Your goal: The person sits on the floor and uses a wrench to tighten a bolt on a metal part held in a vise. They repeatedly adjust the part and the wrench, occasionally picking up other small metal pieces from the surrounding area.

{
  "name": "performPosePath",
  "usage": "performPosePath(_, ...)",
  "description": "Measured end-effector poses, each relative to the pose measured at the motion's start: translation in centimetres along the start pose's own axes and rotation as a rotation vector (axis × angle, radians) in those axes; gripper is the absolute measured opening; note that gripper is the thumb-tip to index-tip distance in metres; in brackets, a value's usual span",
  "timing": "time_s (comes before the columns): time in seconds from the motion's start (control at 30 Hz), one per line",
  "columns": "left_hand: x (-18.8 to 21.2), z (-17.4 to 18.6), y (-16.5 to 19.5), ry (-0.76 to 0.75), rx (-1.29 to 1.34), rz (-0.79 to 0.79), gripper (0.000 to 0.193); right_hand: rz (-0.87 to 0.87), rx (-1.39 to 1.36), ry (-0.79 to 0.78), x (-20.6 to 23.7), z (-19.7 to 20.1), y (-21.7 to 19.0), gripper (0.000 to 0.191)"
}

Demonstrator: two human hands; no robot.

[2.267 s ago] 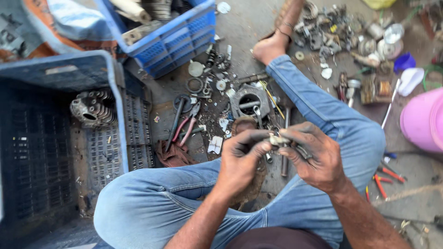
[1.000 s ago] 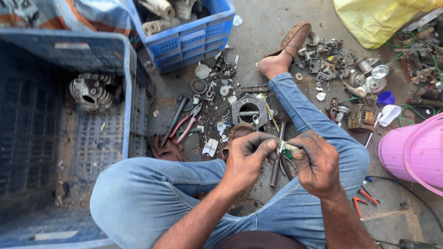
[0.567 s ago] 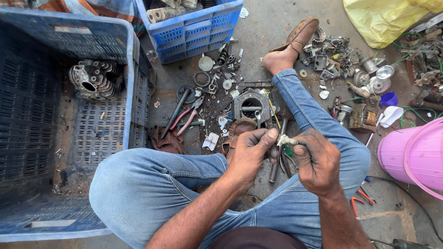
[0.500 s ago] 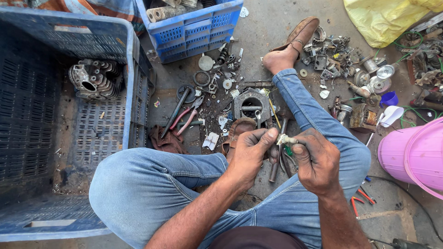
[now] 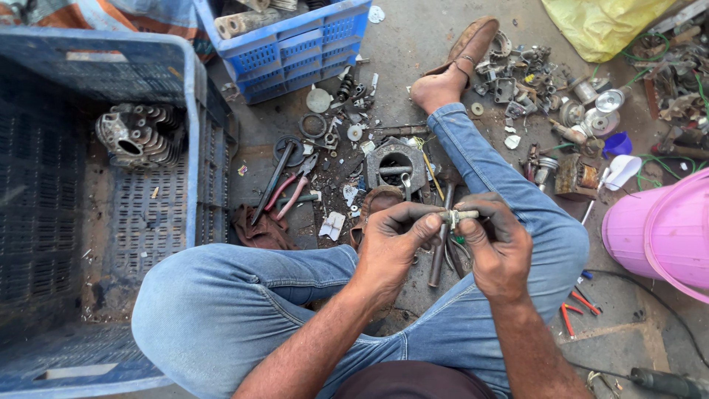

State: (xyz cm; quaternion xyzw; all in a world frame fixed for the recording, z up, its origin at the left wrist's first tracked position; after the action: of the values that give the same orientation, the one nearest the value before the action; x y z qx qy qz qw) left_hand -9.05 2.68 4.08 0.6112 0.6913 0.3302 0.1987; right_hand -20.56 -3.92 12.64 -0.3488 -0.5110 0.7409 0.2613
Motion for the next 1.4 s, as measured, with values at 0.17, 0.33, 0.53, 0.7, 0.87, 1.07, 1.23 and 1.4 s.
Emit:
performPosePath(0.17,-0.2,-0.2,0.0,0.035,-0.102,0.007,0.026,-0.079,-0.468,0.078,0.8,1.4,2.4,0.015)
performPosePath(0.33,-0.2,0.4,-1.4,0.103,-0.053,0.063,0.025,-0.141,-0.618,0.130,2.1,4.2,3.6,0.013)
performPosePath(0.53,-0.6,0.2,-1.7,0.120,-0.111,0.098,0.023,-0.122,-0.533,0.179,3.3,6.2,3.3,0.012)
performPosePath(0.7,-0.1,0.8,-1.3,0.183,-0.193,0.093,0.019,-0.109,-0.287,0.197,5.6,9.6,2.9,0.011)
performPosePath(0.87,0.2,1.9,-1.6,0.162,-0.089,-0.062,0.016,-0.286,0.251,0.418,17.6,22.0,4.3,0.010)
performPosePath(1.07,0.7,3.5,-4.4,0.031,0.029,0.025,0.020,-0.471,0.472,0.901,40.8,35.7,6.3,0.009)
performPosePath(1.23,0.1,5.0,-6.2,-0.011,0.018,0.061,0.021,-0.565,0.310,1.275,55.8,39.2,11.2,0.012)
performPosePath(1.4,-0.1,5.7,-6.6,0.019,-0.011,0.070,0.021,-0.576,0.092,1.285,57.0,38.5,14.5,0.011)
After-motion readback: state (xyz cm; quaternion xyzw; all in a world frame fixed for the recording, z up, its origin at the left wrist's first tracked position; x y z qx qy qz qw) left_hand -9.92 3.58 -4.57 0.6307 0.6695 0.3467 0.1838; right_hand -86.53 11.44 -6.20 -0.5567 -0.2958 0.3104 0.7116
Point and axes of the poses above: each hand's wrist, its own x-axis away from the middle knuckle, its own z-axis out of the back of the hand, y = z × x, the point moved 10 cm from there along -x, towards the middle knuckle, and after that the axes turned 7 degrees about -y, right-handed, at the moved point
